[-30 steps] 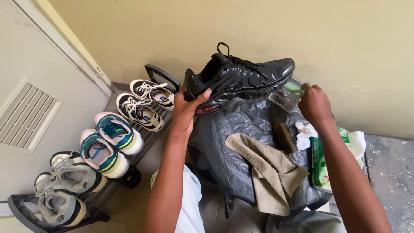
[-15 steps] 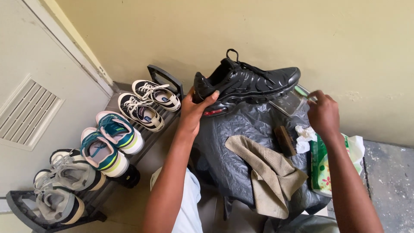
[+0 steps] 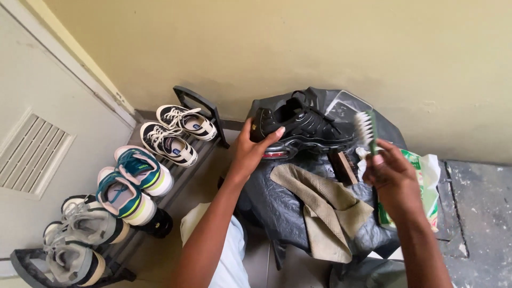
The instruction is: The person scrubs a black sneaker with a green brush and then wipes it with a tissue. The shoe is held in the left hand while the right hand applies the brush and tissue to the upper and sole areas.
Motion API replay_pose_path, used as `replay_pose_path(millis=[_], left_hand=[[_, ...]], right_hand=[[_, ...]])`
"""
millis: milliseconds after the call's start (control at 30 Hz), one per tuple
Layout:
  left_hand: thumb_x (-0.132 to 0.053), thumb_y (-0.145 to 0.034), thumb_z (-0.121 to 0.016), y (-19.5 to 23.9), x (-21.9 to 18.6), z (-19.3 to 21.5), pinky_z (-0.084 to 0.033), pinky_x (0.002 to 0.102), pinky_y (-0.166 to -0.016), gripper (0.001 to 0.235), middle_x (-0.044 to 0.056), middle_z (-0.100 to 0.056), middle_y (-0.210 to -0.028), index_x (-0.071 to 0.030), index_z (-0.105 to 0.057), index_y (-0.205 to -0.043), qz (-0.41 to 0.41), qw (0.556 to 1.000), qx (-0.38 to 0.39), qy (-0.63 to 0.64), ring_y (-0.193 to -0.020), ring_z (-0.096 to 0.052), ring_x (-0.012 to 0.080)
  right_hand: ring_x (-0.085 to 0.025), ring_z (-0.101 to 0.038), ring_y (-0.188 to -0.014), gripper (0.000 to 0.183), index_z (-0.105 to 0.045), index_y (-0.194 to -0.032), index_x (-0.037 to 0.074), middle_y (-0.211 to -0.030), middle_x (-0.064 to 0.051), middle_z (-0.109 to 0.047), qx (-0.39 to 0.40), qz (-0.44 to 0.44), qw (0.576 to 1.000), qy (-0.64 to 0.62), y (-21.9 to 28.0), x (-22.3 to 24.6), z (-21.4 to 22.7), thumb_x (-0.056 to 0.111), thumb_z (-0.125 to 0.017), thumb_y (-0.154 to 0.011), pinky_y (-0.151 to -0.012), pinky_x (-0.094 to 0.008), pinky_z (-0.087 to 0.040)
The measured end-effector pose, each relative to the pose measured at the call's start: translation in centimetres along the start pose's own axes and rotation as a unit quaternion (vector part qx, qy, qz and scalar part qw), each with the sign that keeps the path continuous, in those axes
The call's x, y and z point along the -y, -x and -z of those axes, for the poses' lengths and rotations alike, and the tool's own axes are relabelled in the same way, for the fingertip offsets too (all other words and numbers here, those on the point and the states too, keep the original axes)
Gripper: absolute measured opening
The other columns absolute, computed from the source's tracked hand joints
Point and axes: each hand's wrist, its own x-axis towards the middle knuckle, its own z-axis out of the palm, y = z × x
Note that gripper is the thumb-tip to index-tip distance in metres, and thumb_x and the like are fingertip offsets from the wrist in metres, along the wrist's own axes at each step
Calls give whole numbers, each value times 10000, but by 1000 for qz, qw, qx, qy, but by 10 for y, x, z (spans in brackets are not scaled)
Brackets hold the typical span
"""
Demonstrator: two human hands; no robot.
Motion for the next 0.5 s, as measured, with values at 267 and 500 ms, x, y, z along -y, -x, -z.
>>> replay_pose_path(millis=[267, 500], left_hand=[[-445, -734, -733, 14, 0, -6, -554, 332, -954, 687, 60, -699, -1249, -161, -573, -1339, 38, 999, -23, 15, -1153, -686, 211], [-478, -756, -858, 32, 8, -15, -354, 626, -1138, 933, 331, -421, -1491, -138, -376, -1480, 57, 997, 35, 41, -1420, -409, 516]], right_hand=[[-157, -445, -757, 540, -509, -1526, 195, -920, -42, -460, 85, 285, 877, 378, 31, -14, -31, 59, -586, -1009, -627, -294, -392], [-275, -454, -476, 496, -662, -1416, 83, -742, -151, -535, -6, 430, 800, 418, 27, -63, -44, -38, -634, -936, -468, -396, -411]])
